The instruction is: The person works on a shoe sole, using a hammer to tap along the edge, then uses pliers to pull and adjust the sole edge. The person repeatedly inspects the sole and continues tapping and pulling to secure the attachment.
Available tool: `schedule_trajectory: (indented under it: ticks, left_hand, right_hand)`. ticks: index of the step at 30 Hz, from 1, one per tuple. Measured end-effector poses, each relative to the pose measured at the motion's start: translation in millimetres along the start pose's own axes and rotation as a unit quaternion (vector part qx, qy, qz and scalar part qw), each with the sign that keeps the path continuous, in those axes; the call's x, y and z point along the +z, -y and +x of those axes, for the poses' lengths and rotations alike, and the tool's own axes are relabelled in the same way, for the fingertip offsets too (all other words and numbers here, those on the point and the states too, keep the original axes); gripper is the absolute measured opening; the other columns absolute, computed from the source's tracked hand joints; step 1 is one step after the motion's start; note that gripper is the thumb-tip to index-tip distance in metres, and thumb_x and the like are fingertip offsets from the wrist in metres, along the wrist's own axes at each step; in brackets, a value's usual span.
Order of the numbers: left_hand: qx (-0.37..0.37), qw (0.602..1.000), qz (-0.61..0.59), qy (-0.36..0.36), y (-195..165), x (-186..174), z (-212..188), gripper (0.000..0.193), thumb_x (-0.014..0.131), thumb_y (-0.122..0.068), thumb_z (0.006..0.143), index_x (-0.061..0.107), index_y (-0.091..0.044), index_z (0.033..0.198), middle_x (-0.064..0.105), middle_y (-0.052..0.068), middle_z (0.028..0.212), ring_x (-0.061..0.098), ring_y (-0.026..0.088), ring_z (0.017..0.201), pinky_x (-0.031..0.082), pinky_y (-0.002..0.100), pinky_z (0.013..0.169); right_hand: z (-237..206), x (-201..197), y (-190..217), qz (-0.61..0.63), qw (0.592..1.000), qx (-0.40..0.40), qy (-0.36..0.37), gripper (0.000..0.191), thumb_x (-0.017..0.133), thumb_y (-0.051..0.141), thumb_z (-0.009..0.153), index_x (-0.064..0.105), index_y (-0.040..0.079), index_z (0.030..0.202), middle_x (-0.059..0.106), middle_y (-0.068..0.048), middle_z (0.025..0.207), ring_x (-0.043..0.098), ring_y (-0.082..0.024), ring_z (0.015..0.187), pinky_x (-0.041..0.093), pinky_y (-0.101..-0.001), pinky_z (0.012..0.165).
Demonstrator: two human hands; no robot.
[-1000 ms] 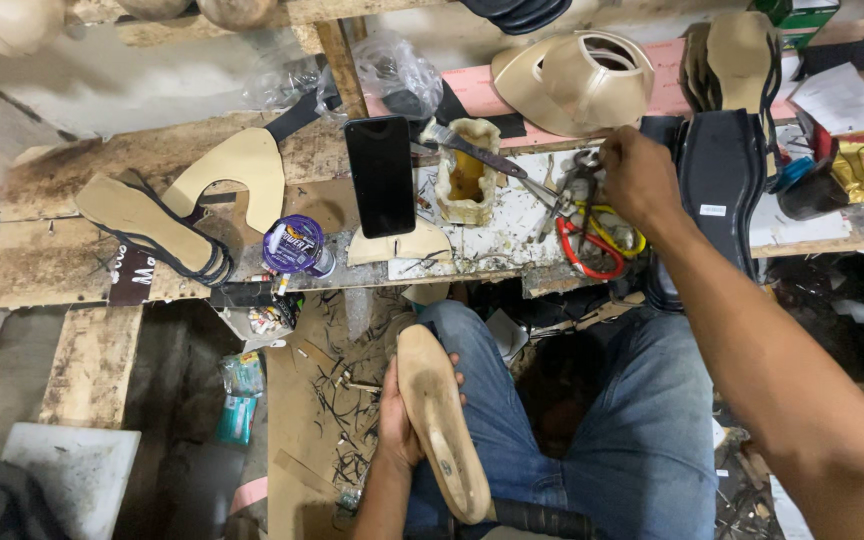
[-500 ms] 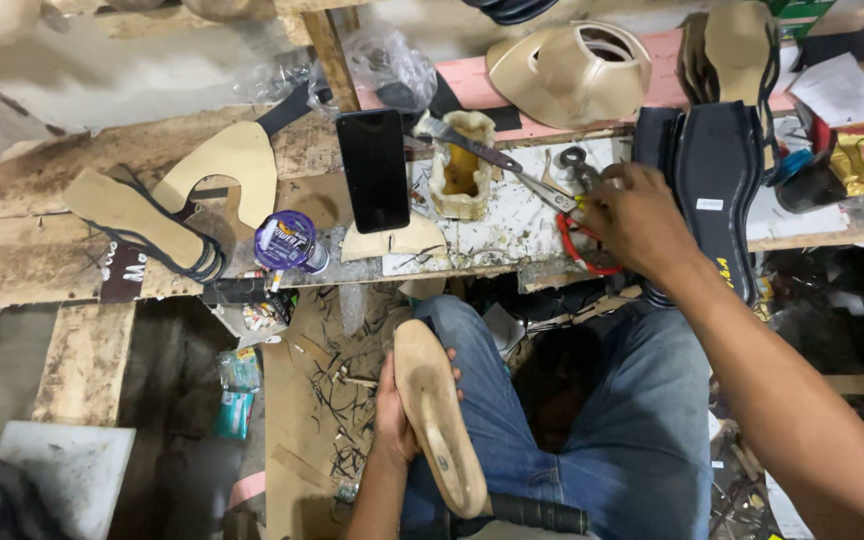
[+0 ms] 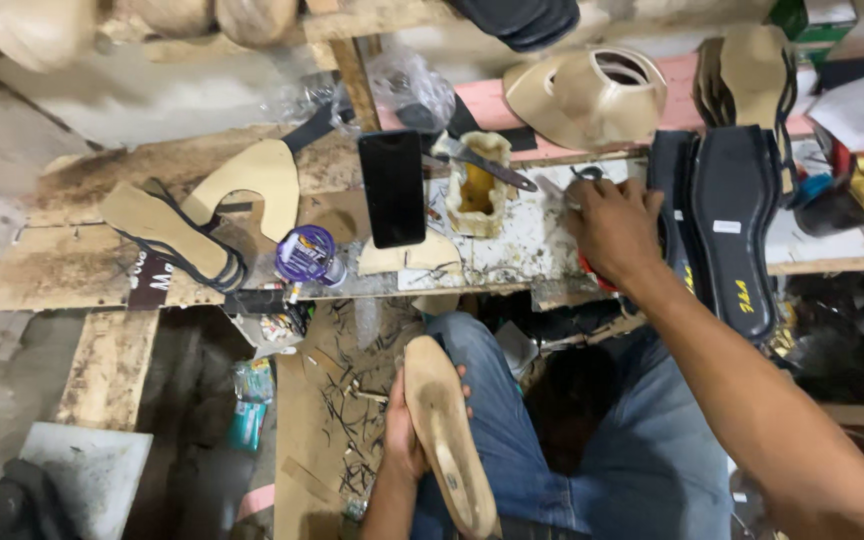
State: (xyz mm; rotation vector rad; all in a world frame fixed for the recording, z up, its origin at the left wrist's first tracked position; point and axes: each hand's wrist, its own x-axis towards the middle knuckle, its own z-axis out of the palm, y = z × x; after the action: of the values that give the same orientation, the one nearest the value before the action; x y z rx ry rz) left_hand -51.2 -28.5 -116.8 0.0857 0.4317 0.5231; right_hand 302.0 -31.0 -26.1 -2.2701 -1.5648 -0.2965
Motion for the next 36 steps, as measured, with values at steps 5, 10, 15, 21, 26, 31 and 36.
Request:
schedule_trajectory:
  ticks: [5,10,15,21,26,31,36]
  left_hand:
    - [-0.012,0.999,-0.039,0.004,-1,-3,-1,0.077,0.035,-0.063,0.101,0.048,0.000,0.144,0.065,0.022,0.129,0.071,0.035,0.096,0.063,0.052,0.078]
    - [-0.026,0.999,-0.027,0.030,-3,-6,3,0.079,0.036,-0.064,0.100,0.049,0.000,0.144,0.066,0.020,0.131,0.071,0.035,0.094,0.064,0.052,0.076]
    - [-0.025,0.999,-0.033,0.004,-4,-8,5,0.078,0.036,-0.064,0.099,0.049,0.000,0.143,0.065,0.021,0.129,0.072,0.034,0.096,0.063,0.053,0.076]
    - [0.019,1.000,-0.011,-0.010,-3,-9,1,0.077,0.033,-0.060,0.103,0.046,0.001,0.147,0.065,0.025,0.125,0.073,0.033,0.092,0.065,0.050,0.072]
    - [-0.004,0.999,-0.031,0.013,-7,-13,3,0.078,0.033,-0.061,0.101,0.045,0.002,0.146,0.065,0.024,0.126,0.073,0.034,0.090,0.065,0.050,0.070]
    - [-0.020,0.999,-0.039,0.000,-7,-15,9,0.075,0.034,-0.060,0.101,0.046,-0.001,0.145,0.065,0.023,0.128,0.072,0.035,0.095,0.064,0.051,0.077]
    - [-0.027,0.999,-0.040,0.014,-6,-16,10,0.074,0.036,-0.061,0.101,0.047,-0.002,0.144,0.065,0.021,0.129,0.070,0.035,0.098,0.063,0.052,0.081]
  right_hand:
    - [5,5,-5,-0.013,0.999,0.004,-0.029,0.033,0.065,0.024,0.096,0.069,0.011,0.126,0.069,-0.013,0.117,0.053,-0.040,0.113,0.034,-0.0582,0.093]
    - [10,10,4,0.001,1.000,0.001,-0.031,0.029,0.066,0.019,0.091,0.074,0.018,0.119,0.069,-0.008,0.120,0.048,-0.038,0.122,0.031,-0.0629,0.096]
    - [17,15,23,0.077,0.996,0.021,0.043,0.022,0.065,0.022,0.097,0.075,0.021,0.117,0.069,0.002,0.121,0.047,-0.034,0.127,0.028,-0.0664,0.100]
    - [-2,12,40,-0.044,0.994,-0.093,0.024,0.053,0.063,0.008,0.079,0.071,0.023,0.129,0.065,0.003,0.135,0.046,-0.035,0.130,0.032,-0.0659,0.097]
    - [-42,-9,37,-0.063,0.995,-0.070,-0.032,0.037,0.066,0.022,0.092,0.070,0.017,0.128,0.063,-0.003,0.139,0.045,-0.035,0.136,0.033,-0.0642,0.102]
    - [-51,-29,19,-0.012,0.999,0.027,-0.038,0.046,0.072,0.033,0.089,0.069,0.007,0.127,0.063,-0.017,0.131,0.051,-0.042,0.122,0.043,-0.0554,0.098]
    - [-42,-41,11,0.074,0.996,0.021,-0.035,0.032,0.065,0.025,0.099,0.071,0.007,0.125,0.070,-0.020,0.119,0.067,-0.042,0.102,0.054,-0.0485,0.088]
